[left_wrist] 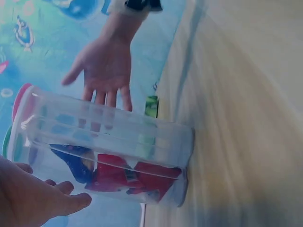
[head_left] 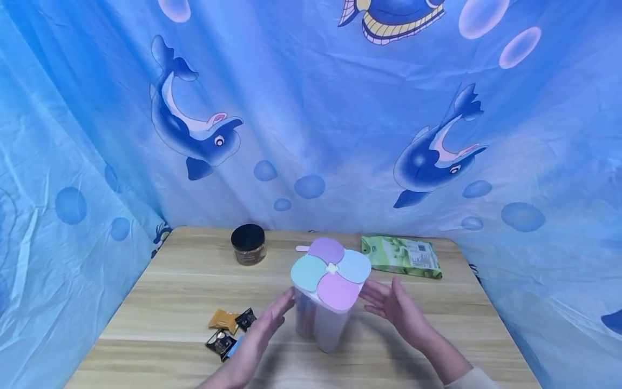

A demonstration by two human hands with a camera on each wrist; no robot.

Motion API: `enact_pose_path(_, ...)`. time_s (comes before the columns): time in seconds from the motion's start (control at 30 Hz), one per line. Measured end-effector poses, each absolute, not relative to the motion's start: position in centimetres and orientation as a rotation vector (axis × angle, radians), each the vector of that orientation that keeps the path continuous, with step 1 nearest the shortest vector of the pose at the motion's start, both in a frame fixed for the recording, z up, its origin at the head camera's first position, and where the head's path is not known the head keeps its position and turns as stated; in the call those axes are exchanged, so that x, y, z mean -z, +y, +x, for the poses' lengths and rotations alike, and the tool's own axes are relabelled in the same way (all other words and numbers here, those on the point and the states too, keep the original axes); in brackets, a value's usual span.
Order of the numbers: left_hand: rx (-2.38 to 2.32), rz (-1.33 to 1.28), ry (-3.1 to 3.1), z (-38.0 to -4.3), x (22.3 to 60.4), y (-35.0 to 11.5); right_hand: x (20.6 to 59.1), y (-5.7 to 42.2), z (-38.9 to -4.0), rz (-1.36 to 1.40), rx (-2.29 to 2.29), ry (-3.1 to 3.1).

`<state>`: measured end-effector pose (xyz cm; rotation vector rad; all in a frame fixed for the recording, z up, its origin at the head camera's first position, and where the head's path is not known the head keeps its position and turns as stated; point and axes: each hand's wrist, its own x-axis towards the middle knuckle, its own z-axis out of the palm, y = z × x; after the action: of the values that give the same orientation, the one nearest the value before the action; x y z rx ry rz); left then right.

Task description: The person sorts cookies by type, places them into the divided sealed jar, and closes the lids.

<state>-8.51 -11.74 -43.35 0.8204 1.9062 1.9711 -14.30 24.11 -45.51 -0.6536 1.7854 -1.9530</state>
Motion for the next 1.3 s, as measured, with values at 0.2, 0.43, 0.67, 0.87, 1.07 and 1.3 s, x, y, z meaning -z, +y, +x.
enact_pose_path(0.2, -2.002, 0.686, 1.809, -11.4, 43.1, -11.9, 45.4, 23.2, -12.0, -0.704, 1.901, 1.909)
enact_pose_path(0.43, -2.032, 0.643, 1.738, -14.5, 43.3, -12.0, 44.9, 22.2, -9.4, -0.644, 1.813, 2.005)
enact_pose_path(0.67, -2.027, 0.621, 1.723, -16.8, 43.3, -11.5, 45.3, 21.4, -8.1, -0.798, 1.845, 1.934)
enact_pose_path(0.87, -1.993, 0.607, 1.794, -17.7, 43.4, -11.2, 45.5, 21.0, -7.4, -0.798, 1.872, 1.83)
enact_pose_path(1.07, -1.965, 0.607, 1.826, -17.8, 43.4, -11.2, 45.4, 21.0, -7.3, -0.735, 1.853, 1.925)
enact_pose_path(1.3, -1.932, 0.722, 2.062, -17.5, 42.7, -11.8, 44.5, 22.0, -8.6, -0.78, 1.74, 2.326)
